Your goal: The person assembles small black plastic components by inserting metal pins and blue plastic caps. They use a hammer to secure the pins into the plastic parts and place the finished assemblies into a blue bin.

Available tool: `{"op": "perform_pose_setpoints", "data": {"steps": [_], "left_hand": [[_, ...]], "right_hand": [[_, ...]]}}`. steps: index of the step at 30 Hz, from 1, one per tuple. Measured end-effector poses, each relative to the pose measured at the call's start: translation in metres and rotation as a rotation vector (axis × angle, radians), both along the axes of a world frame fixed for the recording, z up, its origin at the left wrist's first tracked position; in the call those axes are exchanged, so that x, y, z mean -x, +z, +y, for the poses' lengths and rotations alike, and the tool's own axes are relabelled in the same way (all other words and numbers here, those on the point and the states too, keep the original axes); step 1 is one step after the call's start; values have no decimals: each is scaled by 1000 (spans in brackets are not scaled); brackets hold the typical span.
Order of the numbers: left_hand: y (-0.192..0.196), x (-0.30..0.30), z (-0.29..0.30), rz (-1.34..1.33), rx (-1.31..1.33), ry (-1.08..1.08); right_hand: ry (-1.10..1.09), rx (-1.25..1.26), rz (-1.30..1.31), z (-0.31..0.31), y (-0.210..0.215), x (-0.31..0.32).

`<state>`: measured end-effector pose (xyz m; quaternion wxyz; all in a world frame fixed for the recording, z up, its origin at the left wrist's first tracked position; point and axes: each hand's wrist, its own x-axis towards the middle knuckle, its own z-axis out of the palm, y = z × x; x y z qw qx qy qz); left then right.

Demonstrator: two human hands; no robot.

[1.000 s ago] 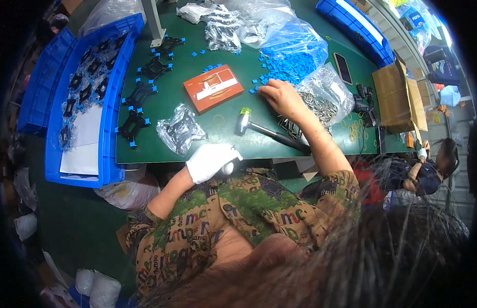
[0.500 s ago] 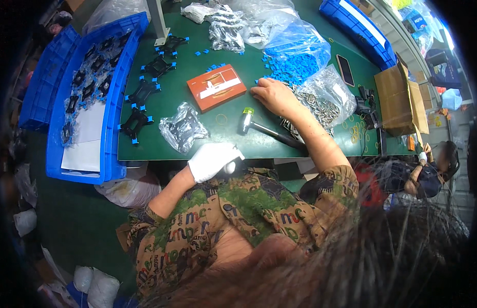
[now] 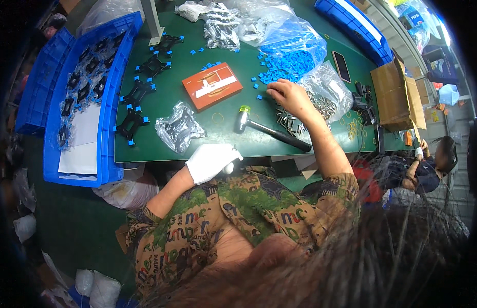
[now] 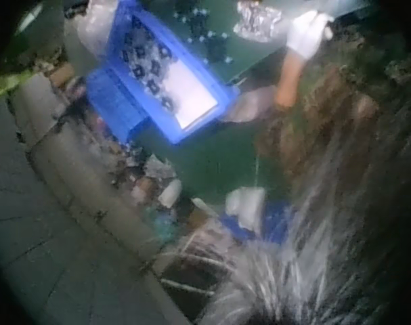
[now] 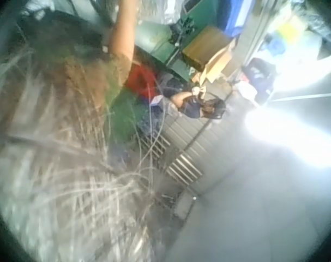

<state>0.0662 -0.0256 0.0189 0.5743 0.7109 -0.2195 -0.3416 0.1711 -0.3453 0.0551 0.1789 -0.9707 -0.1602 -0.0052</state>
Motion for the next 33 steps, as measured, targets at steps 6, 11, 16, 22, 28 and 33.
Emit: {"op": "perform_pose_setpoints", "data": {"steps": [6, 11, 16, 22, 28, 33], "left_hand": [[6, 1, 0, -101, -39, -47], [7, 5, 0, -219, -128, -132], [6, 9, 1, -149, -114, -132], [5, 10, 0, -262, -200, -175], [12, 10, -2, -236, -191, -171], [17, 10, -4, -294, -210, -170]], "right_hand": [[42, 59, -4, 18, -13, 5], [147, 224, -3, 23, -12, -4], [202, 265, -11, 25, -8, 0], [305, -182, 307, 49, 48, 64], [434, -207, 477, 68, 54, 101], [449, -187, 546, 73, 55, 102]]}}
